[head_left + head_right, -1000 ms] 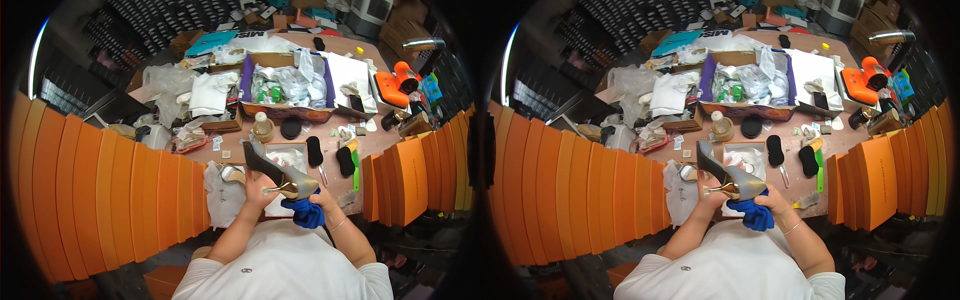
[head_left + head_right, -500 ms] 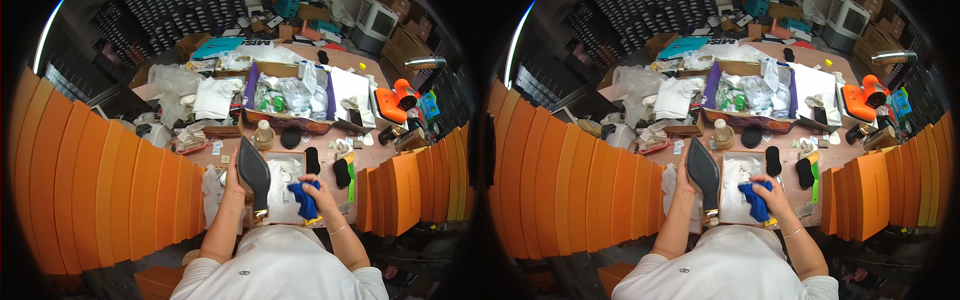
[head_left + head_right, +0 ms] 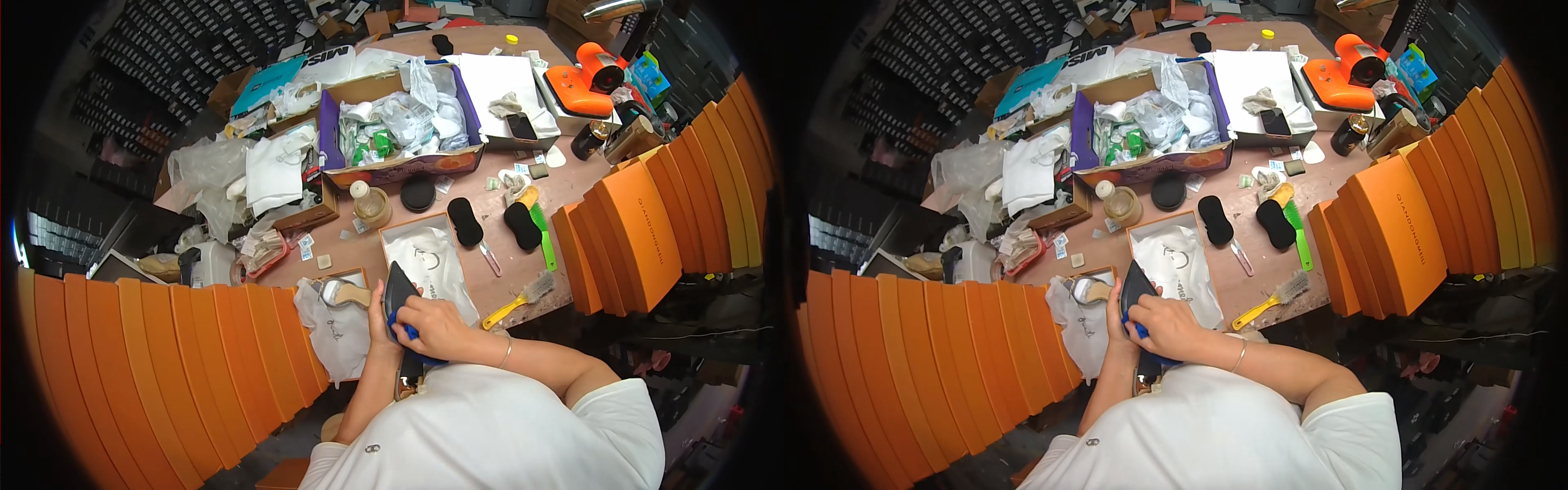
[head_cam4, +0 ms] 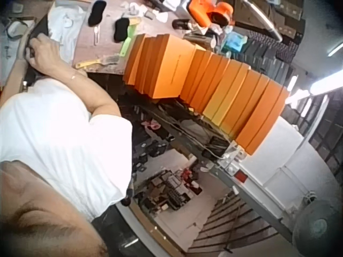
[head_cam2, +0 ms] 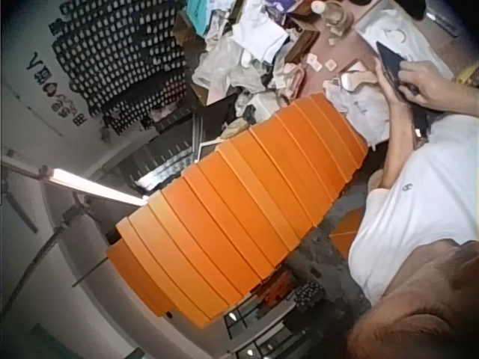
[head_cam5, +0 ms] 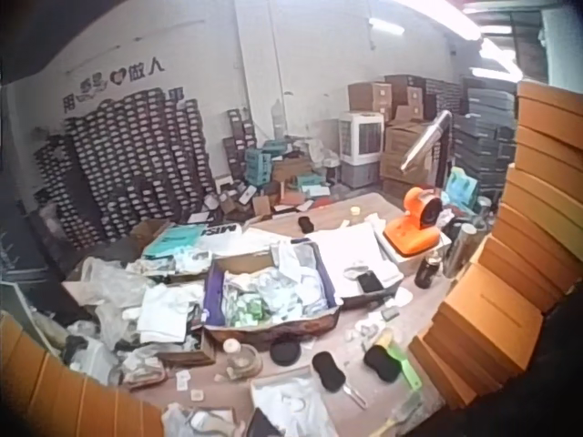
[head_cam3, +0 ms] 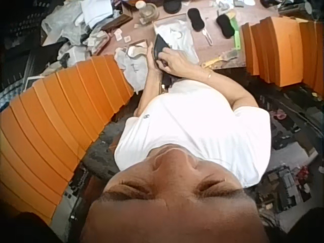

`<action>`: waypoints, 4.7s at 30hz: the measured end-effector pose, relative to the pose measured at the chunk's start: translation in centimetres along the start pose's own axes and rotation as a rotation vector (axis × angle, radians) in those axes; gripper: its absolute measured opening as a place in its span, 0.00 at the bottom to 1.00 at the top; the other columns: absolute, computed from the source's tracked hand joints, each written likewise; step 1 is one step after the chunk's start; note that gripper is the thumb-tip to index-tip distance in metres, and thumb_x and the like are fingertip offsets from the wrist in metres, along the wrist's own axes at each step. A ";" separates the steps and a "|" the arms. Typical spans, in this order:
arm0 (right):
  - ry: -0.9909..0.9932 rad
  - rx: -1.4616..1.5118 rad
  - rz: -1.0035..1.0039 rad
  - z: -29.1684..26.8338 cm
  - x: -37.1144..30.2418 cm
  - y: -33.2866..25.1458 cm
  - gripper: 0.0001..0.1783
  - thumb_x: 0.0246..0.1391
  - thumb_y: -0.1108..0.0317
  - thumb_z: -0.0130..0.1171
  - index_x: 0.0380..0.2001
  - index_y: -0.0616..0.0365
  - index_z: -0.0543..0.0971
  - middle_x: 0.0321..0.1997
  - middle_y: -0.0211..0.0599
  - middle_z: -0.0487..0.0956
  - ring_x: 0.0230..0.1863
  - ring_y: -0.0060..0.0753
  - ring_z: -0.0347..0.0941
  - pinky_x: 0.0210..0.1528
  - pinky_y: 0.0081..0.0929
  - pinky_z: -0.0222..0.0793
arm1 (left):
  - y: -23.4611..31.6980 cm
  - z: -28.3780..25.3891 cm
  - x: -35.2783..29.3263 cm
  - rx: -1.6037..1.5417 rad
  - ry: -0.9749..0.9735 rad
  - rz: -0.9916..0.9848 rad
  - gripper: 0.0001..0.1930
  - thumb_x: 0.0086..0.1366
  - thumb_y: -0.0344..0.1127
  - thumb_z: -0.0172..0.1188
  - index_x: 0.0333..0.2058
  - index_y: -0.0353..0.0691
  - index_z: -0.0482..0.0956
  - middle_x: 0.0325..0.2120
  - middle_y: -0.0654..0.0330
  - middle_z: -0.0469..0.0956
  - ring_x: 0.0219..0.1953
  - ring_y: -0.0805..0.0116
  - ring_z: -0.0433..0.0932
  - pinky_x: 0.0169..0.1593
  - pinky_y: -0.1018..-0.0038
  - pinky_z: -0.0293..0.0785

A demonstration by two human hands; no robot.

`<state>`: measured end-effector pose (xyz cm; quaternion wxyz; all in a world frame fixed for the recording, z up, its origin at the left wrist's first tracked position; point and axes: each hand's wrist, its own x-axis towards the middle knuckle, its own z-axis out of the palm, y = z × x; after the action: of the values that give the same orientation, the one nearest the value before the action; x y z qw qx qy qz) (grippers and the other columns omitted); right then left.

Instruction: Inspecting, cleaning with a brush and cloth, and packaging various pairs of shoes into boxes with tissue paper and dust bags.

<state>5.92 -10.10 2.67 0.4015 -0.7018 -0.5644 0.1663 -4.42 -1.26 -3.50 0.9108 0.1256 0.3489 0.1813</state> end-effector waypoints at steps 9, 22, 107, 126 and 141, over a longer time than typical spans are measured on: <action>0.065 0.054 -0.122 0.0 -1.1 0.2 0.08 0.45 0.62 0.61 0.22 0.54 0.75 0.25 0.38 0.74 0.25 0.45 0.75 0.26 0.42 0.71 | 0.2 -0.2 0.0 0.035 -0.062 -0.006 0.22 0.66 0.54 0.49 0.48 0.44 0.75 0.45 0.53 0.77 0.45 0.61 0.77 0.50 0.64 0.75; 0.015 -0.105 -0.092 3.1 2.0 2.4 0.10 0.41 0.61 0.64 0.23 0.53 0.75 0.25 0.37 0.73 0.28 0.44 0.74 0.31 0.39 0.70 | -0.1 -3.3 2.1 -0.073 0.013 0.025 0.24 0.63 0.57 0.51 0.44 0.43 0.77 0.38 0.56 0.79 0.41 0.61 0.78 0.49 0.63 0.75; -0.320 0.102 -0.355 -0.6 -4.2 0.6 0.08 0.45 0.70 0.59 0.32 0.53 0.81 0.29 0.33 0.71 0.30 0.37 0.73 0.30 0.34 0.71 | -1.5 -3.6 0.2 -0.158 -0.007 0.116 0.33 0.64 0.64 0.46 0.52 0.40 0.71 0.45 0.52 0.75 0.43 0.54 0.77 0.42 0.60 0.79; 0.065 0.065 -0.118 -1.9 0.7 4.5 0.07 0.50 0.70 0.61 0.33 0.57 0.80 0.33 0.38 0.76 0.32 0.44 0.76 0.33 0.35 0.72 | -2.7 -1.5 0.5 -0.060 -0.038 0.070 0.28 0.68 0.58 0.41 0.50 0.39 0.73 0.42 0.56 0.79 0.43 0.65 0.79 0.47 0.69 0.78; 0.136 0.583 0.387 -4.6 1.8 8.9 0.12 0.57 0.65 0.60 0.38 0.64 0.79 0.34 0.33 0.80 0.34 0.24 0.75 0.37 0.22 0.69 | -0.1 5.9 -2.0 0.163 -0.350 0.105 0.37 0.65 0.64 0.38 0.58 0.37 0.64 0.48 0.48 0.73 0.42 0.56 0.80 0.36 0.69 0.83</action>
<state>15.50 -10.55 -0.75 0.5827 -0.6610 -0.3218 0.3463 -1.79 -2.80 1.90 0.9336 0.2467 0.1918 0.1752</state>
